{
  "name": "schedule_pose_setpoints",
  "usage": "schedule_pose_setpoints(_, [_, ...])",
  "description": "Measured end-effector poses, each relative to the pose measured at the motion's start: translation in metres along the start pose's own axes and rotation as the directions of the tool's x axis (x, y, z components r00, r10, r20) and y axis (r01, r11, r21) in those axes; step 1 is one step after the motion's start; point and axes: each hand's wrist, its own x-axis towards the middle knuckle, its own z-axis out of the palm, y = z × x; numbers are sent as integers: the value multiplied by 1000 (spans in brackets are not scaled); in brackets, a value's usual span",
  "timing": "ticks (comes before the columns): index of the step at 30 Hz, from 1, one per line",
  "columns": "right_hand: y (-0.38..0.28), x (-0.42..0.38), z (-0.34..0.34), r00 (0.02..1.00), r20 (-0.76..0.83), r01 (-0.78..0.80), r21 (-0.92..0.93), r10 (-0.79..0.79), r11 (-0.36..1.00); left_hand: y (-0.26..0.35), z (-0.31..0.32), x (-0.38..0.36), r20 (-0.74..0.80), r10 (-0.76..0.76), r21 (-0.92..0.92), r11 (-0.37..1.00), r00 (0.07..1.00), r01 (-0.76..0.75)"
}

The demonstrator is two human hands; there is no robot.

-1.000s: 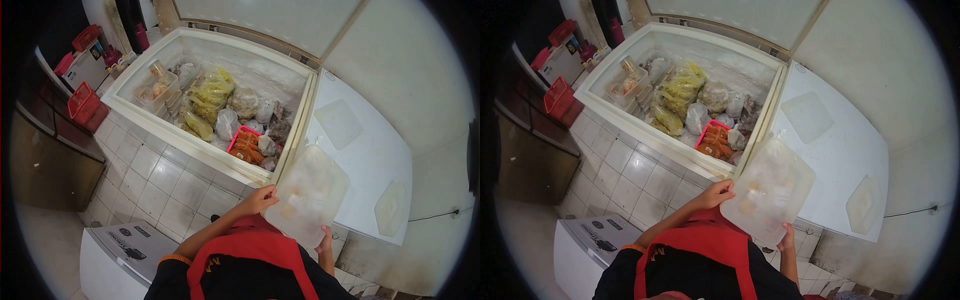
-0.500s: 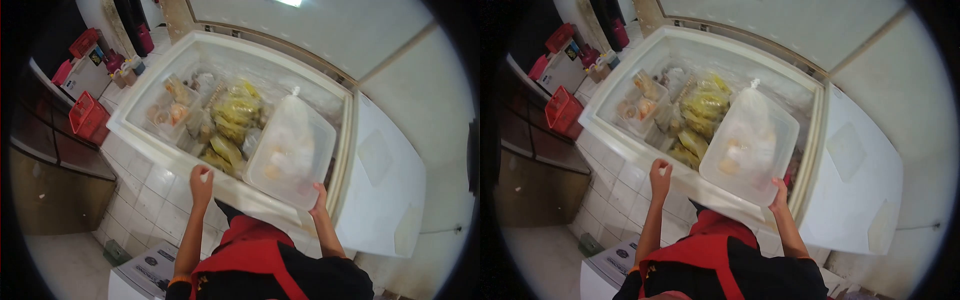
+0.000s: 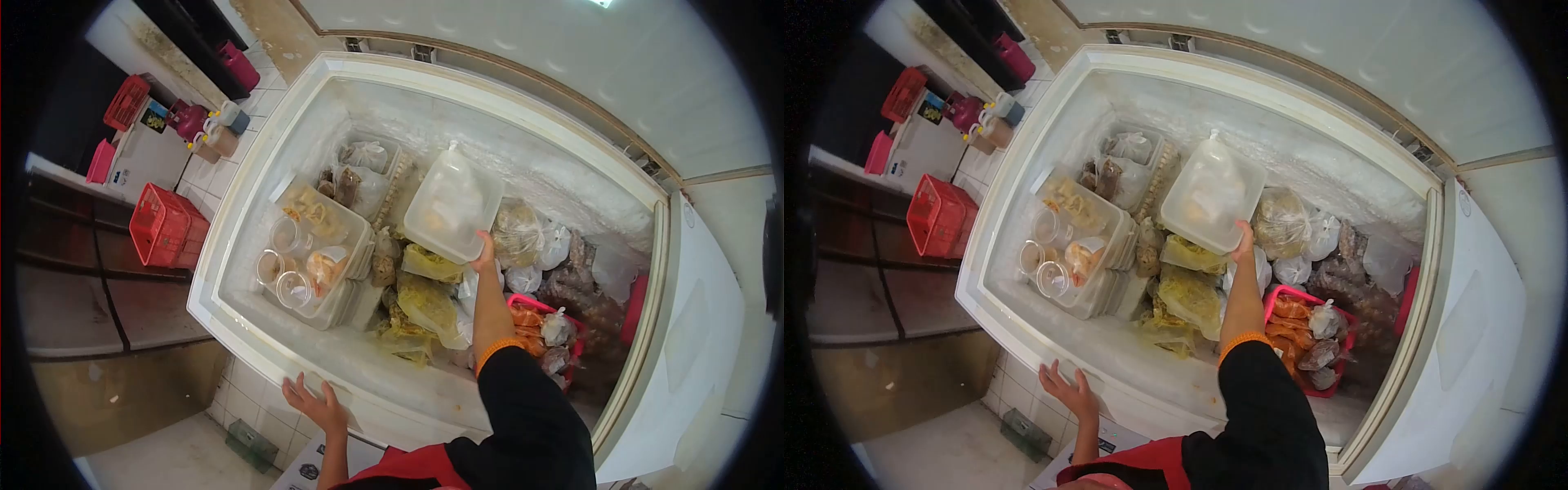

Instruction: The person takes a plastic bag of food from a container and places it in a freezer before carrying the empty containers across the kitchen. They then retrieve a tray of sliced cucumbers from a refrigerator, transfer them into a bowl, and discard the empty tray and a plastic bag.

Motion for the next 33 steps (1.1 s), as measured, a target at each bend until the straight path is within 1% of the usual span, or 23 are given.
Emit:
schedule_pose_setpoints(4, [-2,15,-3,999,-11,-53,-58,52,997,-2,-1,3,49,8,57,998,999,-11])
schedule_pose_setpoints(8, [-23,4,23,994,-27,82,-469,-107,879,-6,1,2,78,95,58,993,992,-100])
schedule_pose_setpoints(9, [-11,18,14,902,-198,164,-666,-384,728,-7,1,0,92,122,42,991,988,-127])
schedule_pose_setpoints(10, [2,33,3,708,-288,149,-832,-645,534,-8,2,0,80,124,26,992,989,-126])
schedule_pose_setpoints(12, [-2,-3,27,591,-268,100,-912,-761,398,-9,1,-3,81,156,-7,988,984,-156])
schedule_pose_setpoints(14, [10,-47,39,506,-184,164,-939,-843,303,-10,2,-6,44,120,-66,991,992,-117])
schedule_pose_setpoints(15, [17,-69,36,572,-119,183,-946,-812,267,-14,3,-8,66,165,-96,983,984,-159])
schedule_pose_setpoints(16, [29,-93,28,579,7,255,-951,-815,173,-20,5,-10,25,174,-60,983,984,-172])
schedule_pose_setpoints(17, [32,-122,19,746,118,273,-952,-656,140,-25,7,-12,-15,185,-28,982,983,-185])
schedule_pose_setpoints(18, [31,-153,5,866,215,296,-948,-451,116,-29,6,-12,-27,212,9,977,977,-212])
schedule_pose_setpoints(19, [30,-186,-15,865,424,462,-882,-268,94,-33,7,-13,-65,265,-13,964,962,-267])
schedule_pose_setpoints(20, [23,-215,-32,790,610,614,-783,-64,101,-34,8,-14,-83,267,5,964,960,-267])
schedule_pose_setpoints(21, [7,-247,-43,798,594,602,-794,-105,81,-35,7,-14,-106,262,25,965,959,-261])
schedule_pose_setpoints(22, [-7,-287,-52,863,506,506,-863,5,-2,-39,9,-14,-94,286,-3,958,954,-288])
schedule_pose_setpoints(23, [-20,-333,-55,912,395,405,-910,111,-89,-45,12,-14,-113,297,56,955,948,-292])
schedule_pose_setpoints(24, [-43,-384,-49,919,394,391,-916,-20,-94,-50,14,-12,-134,310,114,948,941,-296])
schedule_pose_setpoints(25, [-67,-429,-51,909,388,376,-921,-151,-102,-53,15,-12,-126,328,85,944,936,-319])
schedule_pose_setpoints(26, [-80,-457,-70,835,419,412,-906,-357,-100,-58,17,-12,-158,334,58,943,929,-329])
schedule_pose_setpoints(27, [-91,-485,-88,719,431,448,-887,-545,-109,-62,20,-11,-189,338,33,941,922,-338])
schedule_pose_setpoints(29, [-120,-553,-123,689,214,378,-921,-692,91,-80,29,-2,-227,387,0,918,894,-397])
schedule_pose_setpoints(31, [-147,-613,-149,591,25,236,-961,-807,143,-78,21,-17,-271,405,-42,901,873,-432])
schedule_pose_setpoints(32, [-163,-632,-159,573,32,239,-962,-819,129,-78,19,-31,-288,385,-54,907,877,-417])
schedule_pose_setpoints(33, [-174,-647,-172,499,-2,173,-980,-867,102,-78,15,-44,-304,373,-59,911,877,-408])
